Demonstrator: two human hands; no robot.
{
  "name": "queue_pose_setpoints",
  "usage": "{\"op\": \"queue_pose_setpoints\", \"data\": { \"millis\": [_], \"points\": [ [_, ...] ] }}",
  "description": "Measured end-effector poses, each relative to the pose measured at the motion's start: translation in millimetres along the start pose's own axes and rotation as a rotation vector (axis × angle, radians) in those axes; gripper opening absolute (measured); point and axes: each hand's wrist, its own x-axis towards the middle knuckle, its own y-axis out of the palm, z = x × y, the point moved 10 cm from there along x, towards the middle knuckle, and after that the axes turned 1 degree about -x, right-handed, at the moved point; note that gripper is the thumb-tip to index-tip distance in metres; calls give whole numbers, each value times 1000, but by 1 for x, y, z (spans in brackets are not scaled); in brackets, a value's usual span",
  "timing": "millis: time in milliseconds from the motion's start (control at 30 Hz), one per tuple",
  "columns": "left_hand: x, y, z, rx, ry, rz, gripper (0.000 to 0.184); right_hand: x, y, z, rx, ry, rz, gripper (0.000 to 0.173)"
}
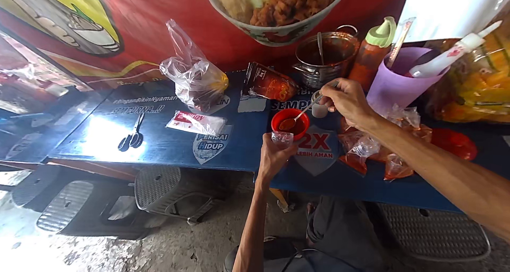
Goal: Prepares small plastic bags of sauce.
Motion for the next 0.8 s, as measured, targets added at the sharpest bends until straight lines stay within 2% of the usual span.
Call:
{"op": "queue_pose_setpoints", "data": {
  "millis": [100, 167, 267, 333, 433, 500, 633, 700, 800],
  "points": [
    [0, 1, -1, 1, 1, 6, 65, -8, 5, 14, 3, -74, 38, 11],
    [0, 1, -1, 4, 2, 7, 65, -21, 13, 30, -6, -237, 125, 15],
    [-1, 2, -3, -9, 21, 10, 63, -46, 21, 57, 6, -580, 253, 15],
    [-2, 2, -2, -18, 19, 11, 64, -49, 13, 62, 44, -663, 219, 15],
    [-3, 0, -2, -33, 22, -12, 64, -31, -5, 45, -13, -453, 30, 16],
    [-6, -3, -3, -37, 43, -41, 63, -20, -7, 27, -87, -282, 3, 18],
    [-22, -9, -6, -69, 140, -164, 64, -14, 6, -3, -254, -30, 185, 23],
    [-34, -12, -11, -95, 232, -247, 65, -16, 6, -7, -350, 7, 253, 33],
    [-56, -3, -26, -69, 323, -322, 65, -26, -13, 0, -420, -19, 224, 48]
  ]
}}
